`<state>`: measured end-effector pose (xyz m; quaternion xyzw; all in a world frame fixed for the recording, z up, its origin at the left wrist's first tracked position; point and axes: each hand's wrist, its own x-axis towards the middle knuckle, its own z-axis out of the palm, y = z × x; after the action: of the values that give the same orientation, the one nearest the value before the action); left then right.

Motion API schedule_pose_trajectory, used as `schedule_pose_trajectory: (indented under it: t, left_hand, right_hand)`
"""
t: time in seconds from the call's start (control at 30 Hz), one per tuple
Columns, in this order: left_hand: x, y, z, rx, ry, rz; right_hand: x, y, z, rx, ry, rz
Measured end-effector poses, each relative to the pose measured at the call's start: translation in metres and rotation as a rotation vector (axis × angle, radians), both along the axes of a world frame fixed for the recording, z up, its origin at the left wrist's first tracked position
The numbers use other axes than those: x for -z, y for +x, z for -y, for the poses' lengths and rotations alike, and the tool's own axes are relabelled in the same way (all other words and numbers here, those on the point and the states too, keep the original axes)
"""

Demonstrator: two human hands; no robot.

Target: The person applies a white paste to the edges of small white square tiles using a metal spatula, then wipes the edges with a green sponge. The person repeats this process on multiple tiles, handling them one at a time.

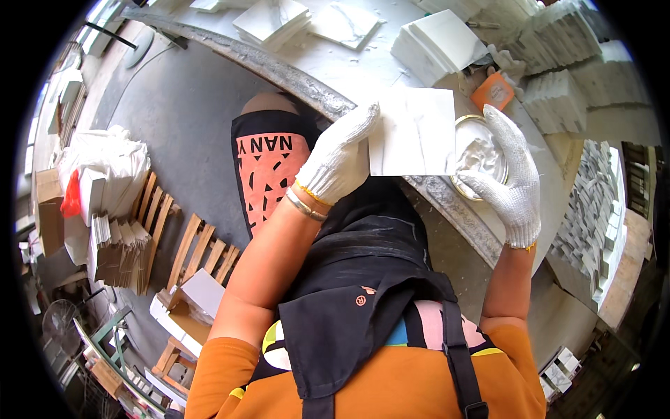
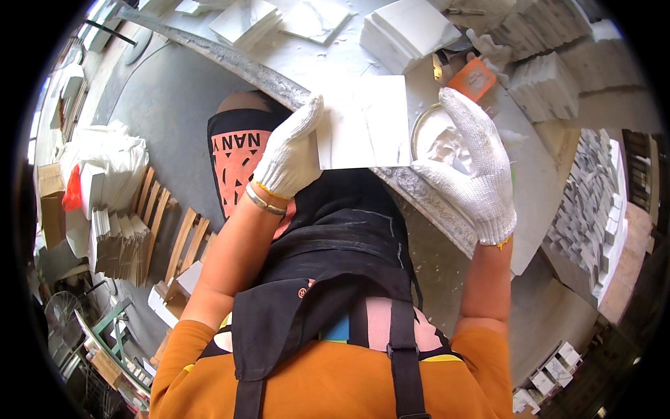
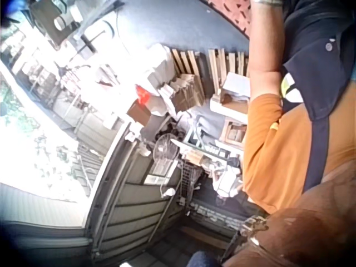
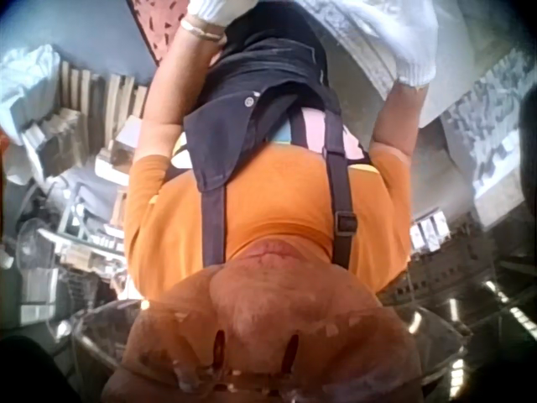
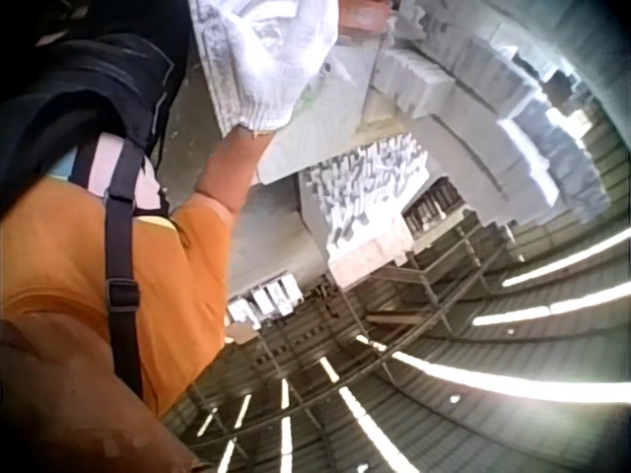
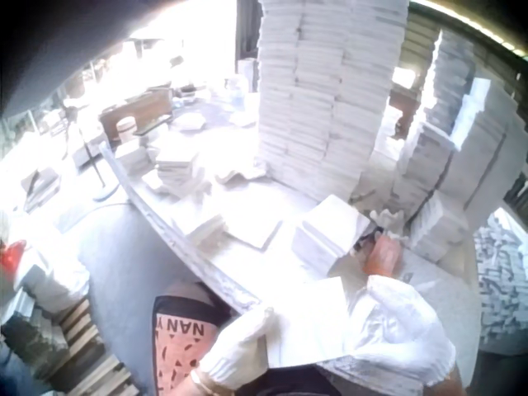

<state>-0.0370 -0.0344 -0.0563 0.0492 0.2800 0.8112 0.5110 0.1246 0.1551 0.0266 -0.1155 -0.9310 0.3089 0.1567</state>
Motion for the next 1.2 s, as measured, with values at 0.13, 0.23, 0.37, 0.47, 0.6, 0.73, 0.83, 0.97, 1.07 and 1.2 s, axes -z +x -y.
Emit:
schedule_pose_trajectory:
  t: [0.13,0.23,0.37,0.47,0.6,0.73,0.83,0.97,1.07,1.2]
  left_hand:
    - [-0.002,0.001,0.004,0.002,-0.004,0.014]
    - [0.005,0.002,0.005,0.006,0.005,0.033]
    - [0.01,0.0,0.006,-0.029,-0.052,0.047]
    - [0.011,0.0,0.007,-0.04,-0.062,0.064]
    - [0.011,0.001,0.008,-0.045,-0.042,0.067]
    - [0.015,0.003,0.009,-0.004,-0.067,0.117]
    - [0.012,0.006,0.012,0.055,-0.05,0.034]
    - [0.011,0.007,0.011,0.102,-0.019,-0.015]
    - [0.001,0.008,0.01,0.143,-0.041,0.007]
    - [-0.001,0.01,0.009,0.141,-0.024,0.003]
  right_hand:
    - [0.0,0.007,0.004,0.12,-0.191,-0.033]
    - [0.009,0.009,0.008,0.184,-0.397,-0.072]
    - [0.018,0.011,0.006,0.189,-0.43,-0.096]
    - [0.017,0.006,0.012,0.187,-0.451,-0.094]
    - [0.023,0.002,0.015,0.177,-0.501,-0.123]
    - [0.023,-0.001,0.026,0.226,-0.676,-0.017]
    - [0.019,-0.003,0.03,0.219,-0.558,0.2]
    - [0.032,0.0,0.035,0.191,-0.582,0.146]
    - [0.026,0.001,0.036,0.212,-0.62,0.162]
    - [0.027,0.004,0.038,0.208,-0.664,0.124]
